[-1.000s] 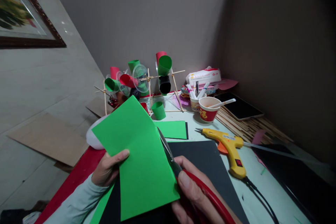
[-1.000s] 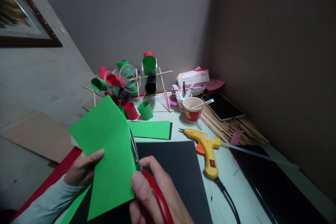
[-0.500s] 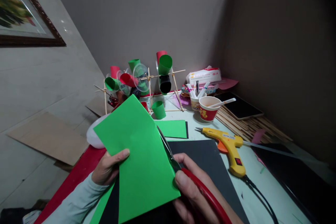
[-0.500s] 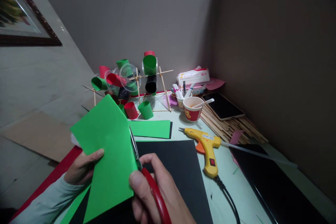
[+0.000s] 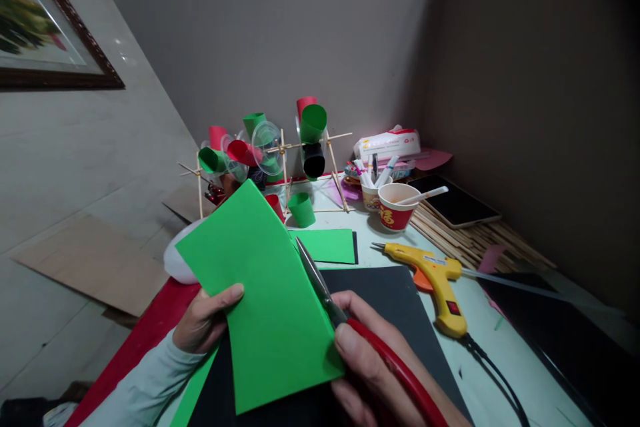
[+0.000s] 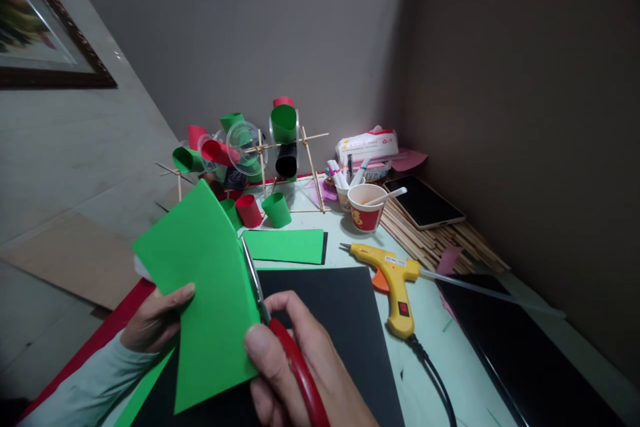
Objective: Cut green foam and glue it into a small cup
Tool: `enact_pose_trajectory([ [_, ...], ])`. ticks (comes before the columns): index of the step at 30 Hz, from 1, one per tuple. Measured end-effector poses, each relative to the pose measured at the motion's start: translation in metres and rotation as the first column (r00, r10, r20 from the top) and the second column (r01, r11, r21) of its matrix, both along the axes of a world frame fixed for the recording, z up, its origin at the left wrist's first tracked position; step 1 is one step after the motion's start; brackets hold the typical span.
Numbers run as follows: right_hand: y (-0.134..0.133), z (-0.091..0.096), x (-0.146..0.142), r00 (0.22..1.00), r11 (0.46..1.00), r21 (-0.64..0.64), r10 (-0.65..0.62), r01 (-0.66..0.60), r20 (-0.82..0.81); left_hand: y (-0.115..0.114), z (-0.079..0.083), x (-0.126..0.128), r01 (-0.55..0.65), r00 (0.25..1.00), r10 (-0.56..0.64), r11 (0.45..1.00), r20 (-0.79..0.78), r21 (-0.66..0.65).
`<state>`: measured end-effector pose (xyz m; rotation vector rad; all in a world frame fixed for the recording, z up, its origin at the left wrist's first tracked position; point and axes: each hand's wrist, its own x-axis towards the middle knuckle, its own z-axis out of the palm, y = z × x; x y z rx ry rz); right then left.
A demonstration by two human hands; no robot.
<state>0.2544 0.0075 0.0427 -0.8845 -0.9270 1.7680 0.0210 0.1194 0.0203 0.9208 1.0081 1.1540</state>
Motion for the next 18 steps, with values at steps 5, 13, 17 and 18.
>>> enact_pose_trajectory([
  [5,-0.002,0.008,0.006,0.999,0.999,0.027,0.034,-0.035,0.038,0.002,0.0,-0.003,0.028,0.999,-0.028,1.0,0.034,-0.006],
  [13,0.0,0.013,0.01,0.993,0.987,0.138,0.07,-0.082,0.093,0.006,0.001,-0.008,0.054,0.997,-0.053,0.998,0.052,-0.015],
  [17,-0.002,0.012,0.009,0.992,0.995,0.085,0.046,-0.056,0.115,0.007,0.001,-0.009,0.048,0.998,-0.047,0.999,0.051,-0.018],
  [18,-0.002,0.012,0.009,0.992,0.997,0.068,0.036,-0.044,0.118,0.008,0.001,-0.01,0.048,0.998,-0.047,0.999,0.05,-0.02],
])
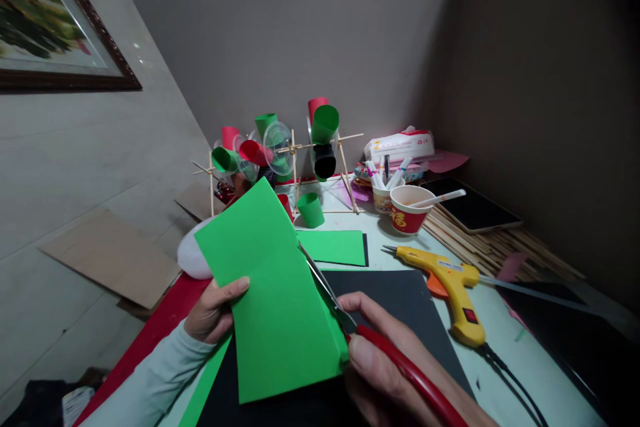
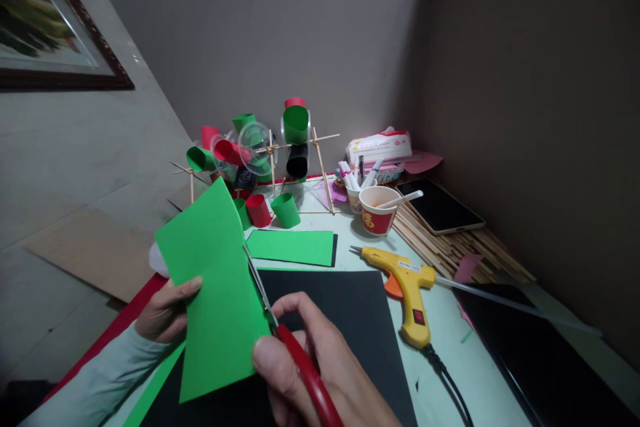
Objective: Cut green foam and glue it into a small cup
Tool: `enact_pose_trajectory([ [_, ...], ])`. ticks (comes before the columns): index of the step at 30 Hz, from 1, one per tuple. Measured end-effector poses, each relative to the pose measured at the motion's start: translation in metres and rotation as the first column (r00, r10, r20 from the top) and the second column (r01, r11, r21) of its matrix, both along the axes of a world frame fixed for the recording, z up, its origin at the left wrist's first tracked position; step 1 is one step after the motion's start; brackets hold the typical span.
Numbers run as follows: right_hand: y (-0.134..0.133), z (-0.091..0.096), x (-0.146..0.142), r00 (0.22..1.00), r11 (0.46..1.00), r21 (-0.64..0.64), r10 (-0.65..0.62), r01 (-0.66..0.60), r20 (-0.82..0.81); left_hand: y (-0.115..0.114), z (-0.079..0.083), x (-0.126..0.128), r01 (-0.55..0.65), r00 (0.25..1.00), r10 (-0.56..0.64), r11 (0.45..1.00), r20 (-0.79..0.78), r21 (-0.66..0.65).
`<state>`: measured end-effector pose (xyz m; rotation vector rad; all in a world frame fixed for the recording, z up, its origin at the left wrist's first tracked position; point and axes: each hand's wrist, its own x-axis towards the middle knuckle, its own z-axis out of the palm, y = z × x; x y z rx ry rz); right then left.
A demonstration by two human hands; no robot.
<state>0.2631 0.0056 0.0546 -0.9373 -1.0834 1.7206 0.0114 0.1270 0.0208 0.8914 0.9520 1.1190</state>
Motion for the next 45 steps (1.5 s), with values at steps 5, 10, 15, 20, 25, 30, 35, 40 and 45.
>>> enact_pose_trajectory([
  [5,-0.001,0.001,0.0,1.0,0.998,-0.061,-0.012,0.012,0.003,0.001,0.0,-0.002,0.005,1.0,-0.005,1.0,-0.008,0.001],
  [10,-0.001,-0.001,0.001,1.0,0.999,-0.033,0.023,-0.023,0.02,-0.002,0.002,0.0,0.054,0.998,-0.055,0.998,-0.026,-0.01],
  [15,0.001,-0.009,0.003,0.998,0.998,-0.042,0.052,-0.051,0.021,-0.004,0.002,0.002,0.088,0.995,-0.088,0.996,-0.04,-0.015],
  [20,0.006,-0.018,0.004,0.997,0.997,0.005,0.08,-0.08,-0.013,-0.003,0.0,0.001,0.099,0.994,-0.099,0.995,-0.055,-0.008],
  [25,0.005,-0.015,0.002,0.999,0.998,-0.029,0.051,-0.051,-0.017,-0.005,-0.001,0.0,0.108,0.992,-0.107,0.994,-0.069,0.006],
  [30,0.001,-0.012,-0.005,0.997,0.993,-0.099,-0.071,0.071,0.006,-0.007,-0.001,0.001,0.114,0.99,-0.114,0.993,-0.079,0.005],
  [35,0.002,-0.016,-0.012,0.995,0.995,-0.069,-0.076,0.072,-0.067,-0.008,0.0,0.0,0.127,0.986,-0.126,0.992,-0.113,-0.002],
  [40,0.002,-0.007,-0.004,0.991,0.991,-0.055,-0.126,0.123,-0.049,-0.014,0.001,0.004,0.159,0.977,-0.156,0.987,-0.143,0.01],
  [45,0.005,-0.004,0.002,0.987,0.987,-0.049,-0.156,0.154,-0.034,-0.018,0.003,0.004,0.155,0.975,-0.154,0.988,-0.157,-0.01],
])
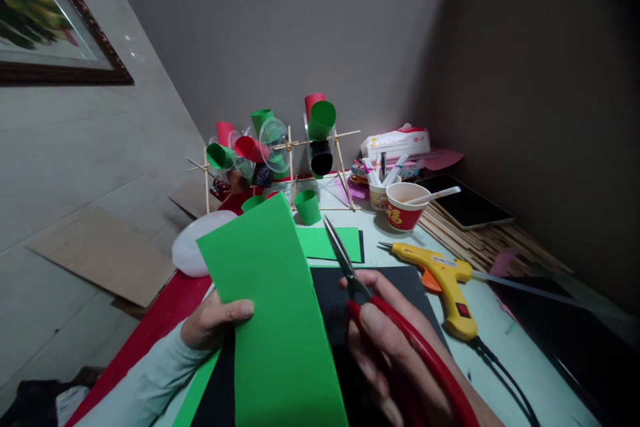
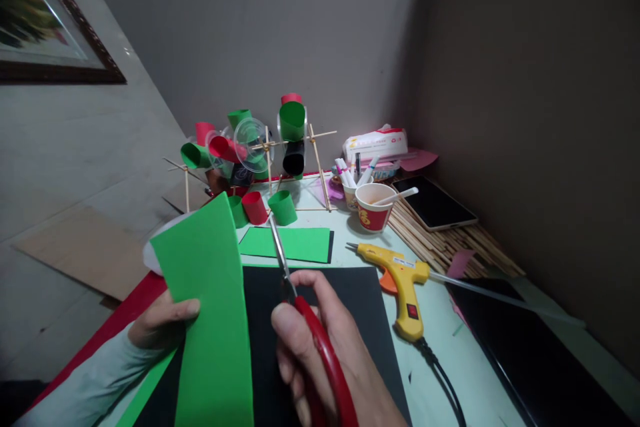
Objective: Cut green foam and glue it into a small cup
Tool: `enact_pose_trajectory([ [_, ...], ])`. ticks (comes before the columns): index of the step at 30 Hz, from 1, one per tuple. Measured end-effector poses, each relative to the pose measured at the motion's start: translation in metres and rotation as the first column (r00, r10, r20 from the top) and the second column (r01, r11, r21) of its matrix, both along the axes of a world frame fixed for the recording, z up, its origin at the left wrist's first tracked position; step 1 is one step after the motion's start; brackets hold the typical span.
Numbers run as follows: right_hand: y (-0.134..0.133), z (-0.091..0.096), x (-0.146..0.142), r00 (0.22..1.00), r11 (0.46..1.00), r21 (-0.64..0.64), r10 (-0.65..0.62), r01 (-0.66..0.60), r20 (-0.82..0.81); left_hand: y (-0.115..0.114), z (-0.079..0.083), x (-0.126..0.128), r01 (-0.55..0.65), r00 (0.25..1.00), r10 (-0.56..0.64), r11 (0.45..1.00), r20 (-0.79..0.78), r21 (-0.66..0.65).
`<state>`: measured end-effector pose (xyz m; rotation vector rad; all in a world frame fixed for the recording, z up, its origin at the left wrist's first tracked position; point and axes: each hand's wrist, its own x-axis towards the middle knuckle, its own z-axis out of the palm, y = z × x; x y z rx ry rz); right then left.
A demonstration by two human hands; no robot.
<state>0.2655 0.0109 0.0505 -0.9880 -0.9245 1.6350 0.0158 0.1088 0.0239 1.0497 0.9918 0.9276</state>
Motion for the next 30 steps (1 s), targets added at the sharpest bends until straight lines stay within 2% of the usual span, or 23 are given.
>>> enact_pose_trajectory([
  [6,0.012,-0.019,-0.005,0.997,0.995,0.081,-0.066,0.064,0.026,0.003,0.0,0.0,0.051,0.998,-0.051,0.998,0.025,-0.026],
  [11,0.012,-0.012,-0.009,0.995,0.993,0.07,-0.089,0.093,-0.049,0.005,0.0,0.005,0.041,0.999,-0.04,0.999,-0.008,0.023],
  [15,0.015,-0.006,-0.009,0.991,0.99,0.074,-0.125,0.121,0.042,0.006,-0.001,0.007,-0.003,1.0,0.003,0.999,-0.003,0.042],
  [22,0.019,-0.022,-0.007,0.98,0.976,0.107,-0.193,0.187,0.042,0.004,0.001,0.01,0.057,0.998,-0.057,0.997,-0.015,-0.05],
  [30,0.019,-0.021,-0.003,0.972,0.961,0.157,-0.233,0.23,0.003,0.018,-0.001,0.007,0.042,0.999,-0.042,0.999,0.002,0.009],
])
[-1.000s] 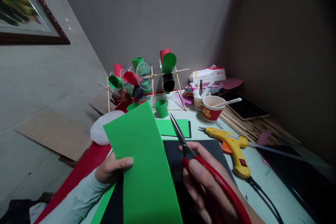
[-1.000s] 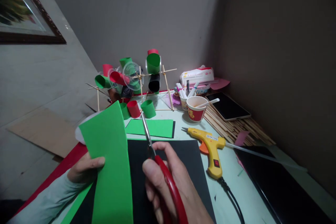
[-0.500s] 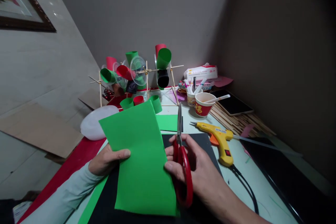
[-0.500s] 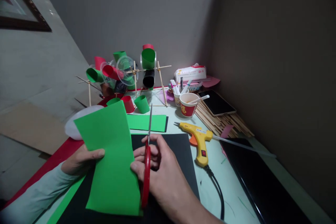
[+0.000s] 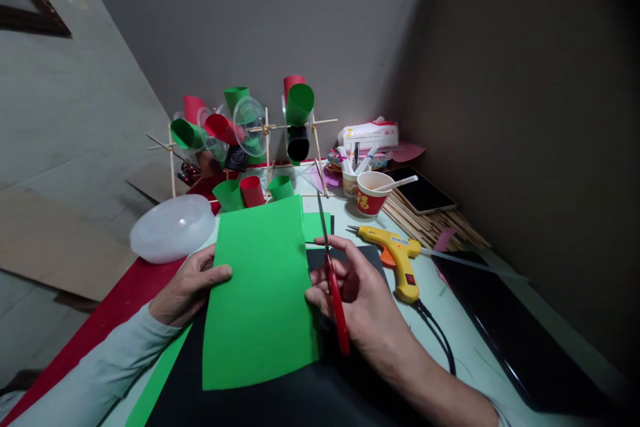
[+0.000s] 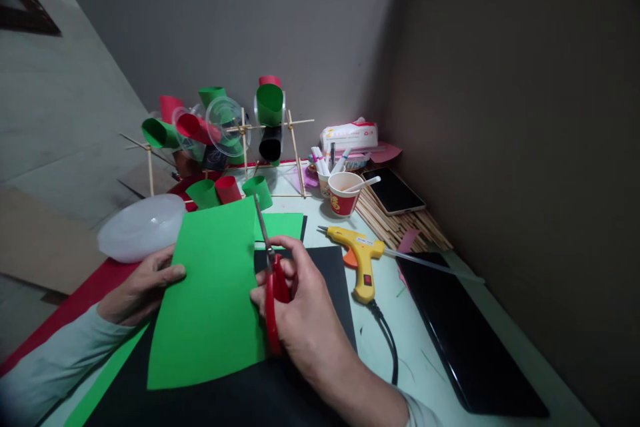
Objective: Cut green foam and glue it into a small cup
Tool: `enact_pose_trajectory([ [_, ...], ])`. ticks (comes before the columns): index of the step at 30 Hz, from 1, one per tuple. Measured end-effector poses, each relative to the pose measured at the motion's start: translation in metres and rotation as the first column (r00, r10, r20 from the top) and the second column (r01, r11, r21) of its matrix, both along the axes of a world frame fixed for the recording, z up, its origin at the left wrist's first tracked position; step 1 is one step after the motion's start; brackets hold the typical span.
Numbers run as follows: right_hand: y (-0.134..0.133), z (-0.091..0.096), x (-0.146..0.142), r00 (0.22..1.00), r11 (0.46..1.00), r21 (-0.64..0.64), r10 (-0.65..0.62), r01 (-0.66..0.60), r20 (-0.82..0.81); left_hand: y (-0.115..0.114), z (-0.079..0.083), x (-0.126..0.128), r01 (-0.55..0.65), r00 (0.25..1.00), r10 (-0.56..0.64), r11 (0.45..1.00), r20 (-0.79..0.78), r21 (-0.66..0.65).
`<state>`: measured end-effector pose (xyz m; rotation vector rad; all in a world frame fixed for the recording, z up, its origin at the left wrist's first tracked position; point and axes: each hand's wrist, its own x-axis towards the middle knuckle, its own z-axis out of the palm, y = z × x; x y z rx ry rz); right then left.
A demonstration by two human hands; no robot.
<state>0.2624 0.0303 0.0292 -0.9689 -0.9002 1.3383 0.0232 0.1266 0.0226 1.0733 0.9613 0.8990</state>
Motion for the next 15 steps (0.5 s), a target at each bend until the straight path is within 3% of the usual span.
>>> enact_pose_trajectory([
  [6,0.0,0.001,0.0,1.0,1.0,-0.006,0.017,-0.016,0.018,0.01,-0.004,-0.001,0.008,1.0,-0.008,0.999,0.005,0.038],
  [15,-0.004,0.02,0.007,0.997,0.998,-0.016,0.068,-0.067,0.037,0.01,-0.002,-0.001,0.037,0.999,-0.037,0.999,0.019,0.015],
])
